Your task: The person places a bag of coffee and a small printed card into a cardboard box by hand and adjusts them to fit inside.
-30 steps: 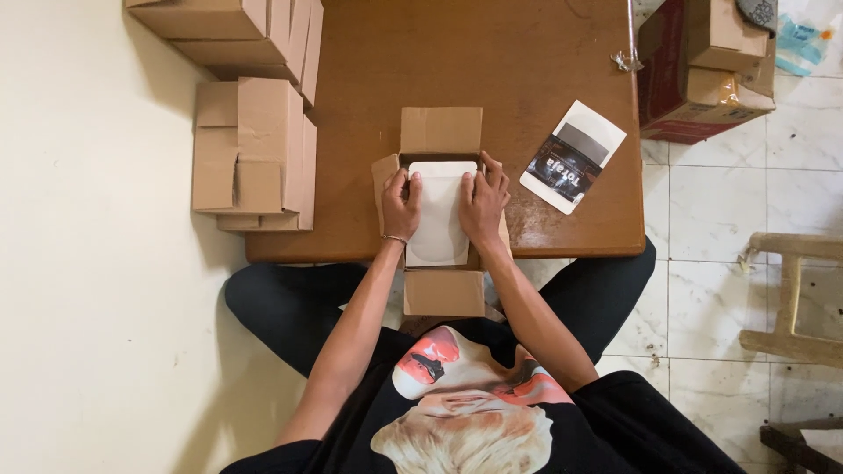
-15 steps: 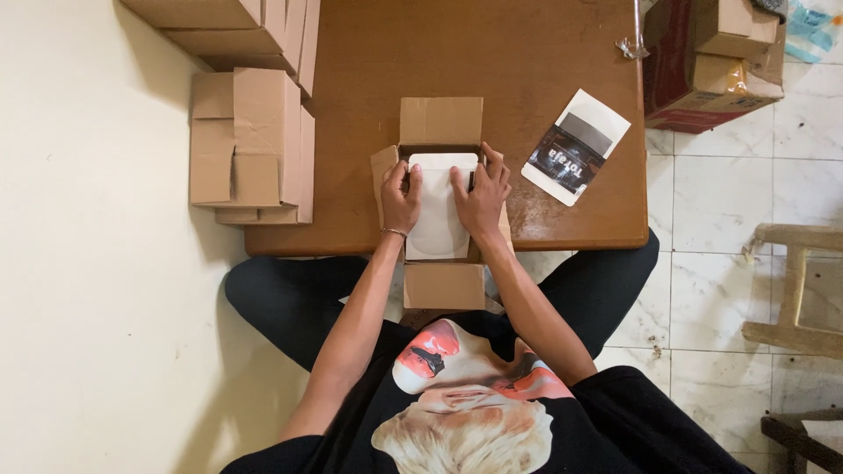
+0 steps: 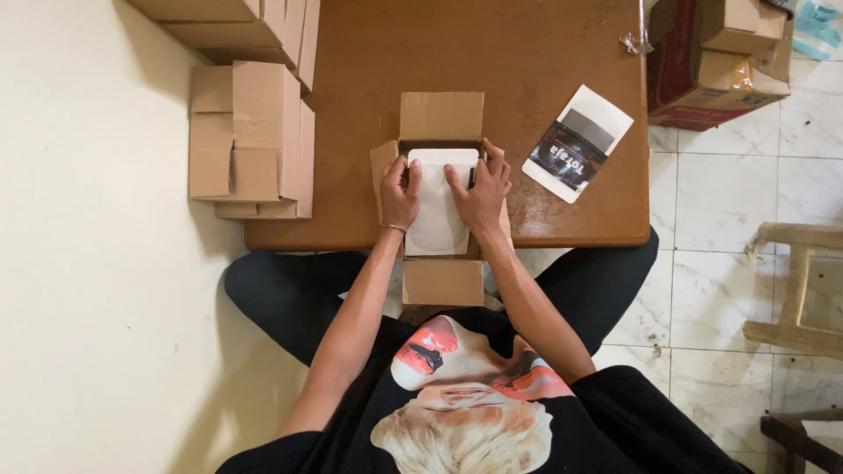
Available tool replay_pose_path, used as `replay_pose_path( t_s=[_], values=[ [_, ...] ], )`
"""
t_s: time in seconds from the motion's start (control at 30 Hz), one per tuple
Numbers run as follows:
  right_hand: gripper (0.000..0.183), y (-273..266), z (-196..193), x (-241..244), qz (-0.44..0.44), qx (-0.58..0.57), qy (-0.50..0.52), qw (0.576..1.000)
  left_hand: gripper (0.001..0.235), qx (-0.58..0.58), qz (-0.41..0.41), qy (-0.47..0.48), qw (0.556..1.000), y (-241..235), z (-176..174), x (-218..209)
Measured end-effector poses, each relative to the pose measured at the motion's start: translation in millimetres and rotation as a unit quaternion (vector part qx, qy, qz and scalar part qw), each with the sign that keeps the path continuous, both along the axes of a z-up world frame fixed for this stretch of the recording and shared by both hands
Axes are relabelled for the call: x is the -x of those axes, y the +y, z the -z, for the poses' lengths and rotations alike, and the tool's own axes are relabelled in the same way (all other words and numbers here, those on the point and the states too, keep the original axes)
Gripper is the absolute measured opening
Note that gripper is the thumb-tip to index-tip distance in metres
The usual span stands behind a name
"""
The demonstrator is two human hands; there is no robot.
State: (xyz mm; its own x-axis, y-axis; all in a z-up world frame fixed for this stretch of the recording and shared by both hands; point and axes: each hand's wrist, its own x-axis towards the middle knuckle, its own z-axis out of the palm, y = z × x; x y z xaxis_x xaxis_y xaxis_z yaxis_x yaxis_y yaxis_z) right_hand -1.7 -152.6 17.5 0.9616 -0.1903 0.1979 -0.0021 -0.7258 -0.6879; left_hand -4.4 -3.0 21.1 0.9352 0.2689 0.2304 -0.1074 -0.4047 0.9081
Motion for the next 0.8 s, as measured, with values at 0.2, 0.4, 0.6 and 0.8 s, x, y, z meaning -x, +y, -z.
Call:
replay_pose_path(
  t_s=[0.2,0.4,0.6,0.8],
  values=[
    [0.054,-2,1,1,-0.005,-0.003,0.0,1.0,0.015,0.025,-0.002,-0.035,0.999,1,17,-1],
    [0.04,-7,8,0,-0.011,-0.025,-0.004,1.0,0.043,-0.016,-0.037,-0.124,0.991,-1,-18,-1],
    [0.033,-6,8,0,-0.006,-0.065,0.007,0.998,0.057,-0.051,-0.073,-0.115,0.989,1,13,-5],
    [0.036,-7,0,1,-0.004,-0.065,0.016,0.998,0.054,-0.051,-0.06,-0.107,0.991,0,-4,-4]
  ],
)
